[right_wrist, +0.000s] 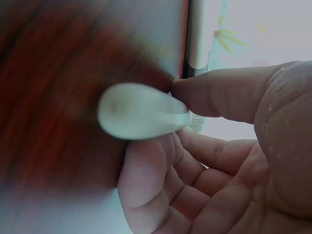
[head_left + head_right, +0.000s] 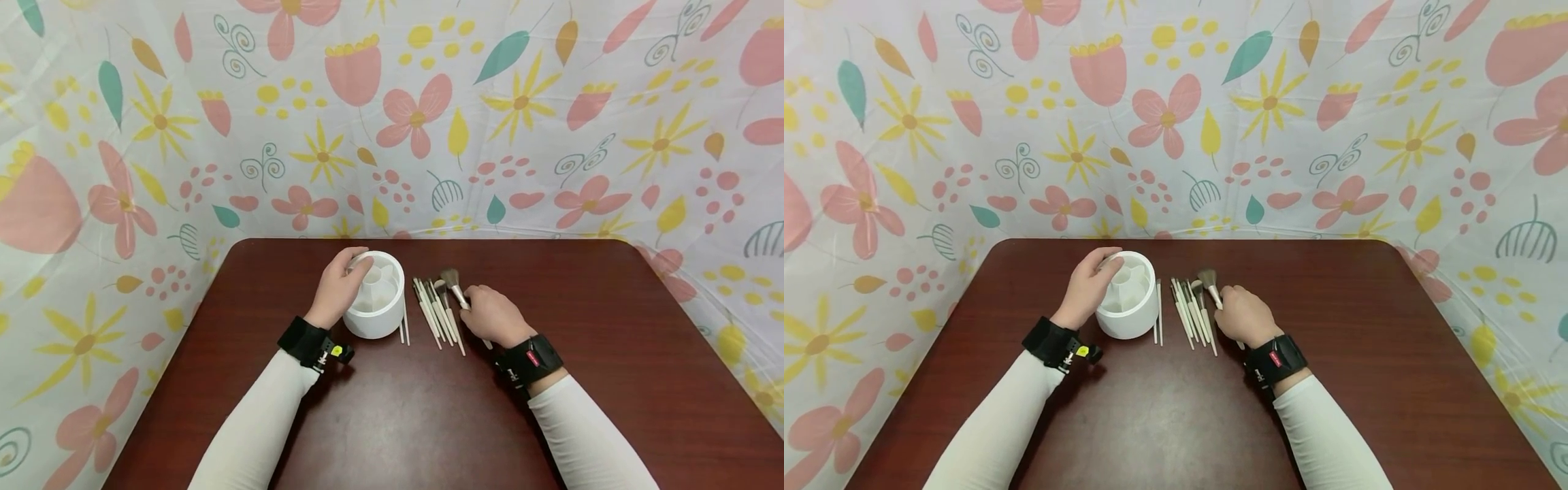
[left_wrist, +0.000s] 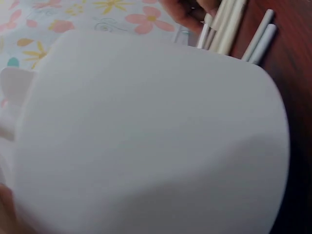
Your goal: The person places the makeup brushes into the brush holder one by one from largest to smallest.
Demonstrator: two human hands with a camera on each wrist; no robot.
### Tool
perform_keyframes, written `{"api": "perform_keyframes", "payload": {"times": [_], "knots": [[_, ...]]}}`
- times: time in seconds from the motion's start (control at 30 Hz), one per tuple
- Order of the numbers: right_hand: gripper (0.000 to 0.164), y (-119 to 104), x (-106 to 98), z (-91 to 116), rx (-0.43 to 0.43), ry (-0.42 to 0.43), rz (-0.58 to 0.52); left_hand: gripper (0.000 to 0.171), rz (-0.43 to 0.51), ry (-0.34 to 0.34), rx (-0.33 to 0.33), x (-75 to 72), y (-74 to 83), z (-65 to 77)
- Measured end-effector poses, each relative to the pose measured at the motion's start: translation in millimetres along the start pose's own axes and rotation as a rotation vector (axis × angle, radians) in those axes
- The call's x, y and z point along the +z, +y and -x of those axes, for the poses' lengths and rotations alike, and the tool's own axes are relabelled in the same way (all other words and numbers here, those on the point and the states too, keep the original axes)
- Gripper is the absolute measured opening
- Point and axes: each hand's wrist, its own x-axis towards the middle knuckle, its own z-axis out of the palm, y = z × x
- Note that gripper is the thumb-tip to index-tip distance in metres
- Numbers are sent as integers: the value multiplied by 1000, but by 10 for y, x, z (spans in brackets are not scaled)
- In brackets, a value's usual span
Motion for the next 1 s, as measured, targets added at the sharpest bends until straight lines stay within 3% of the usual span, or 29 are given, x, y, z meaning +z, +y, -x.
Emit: {"api": "perform_keyframes", "payload": {"times": [0.33,0.53,0.77,1.0], "knots": [[14,38,-34,-2,-17,-10,-13,40,4,83,54,72,-41,1],[30,68,-47,17,18,-22,-43,41,-21,99,32,89,-81,16],[28,53,-123,-6,24,58,-42,41,-20,114,64,87,-110,8],[29,-49,-293,-65,10,123,-159,39,-23,119,66,80,-123,9]]}}
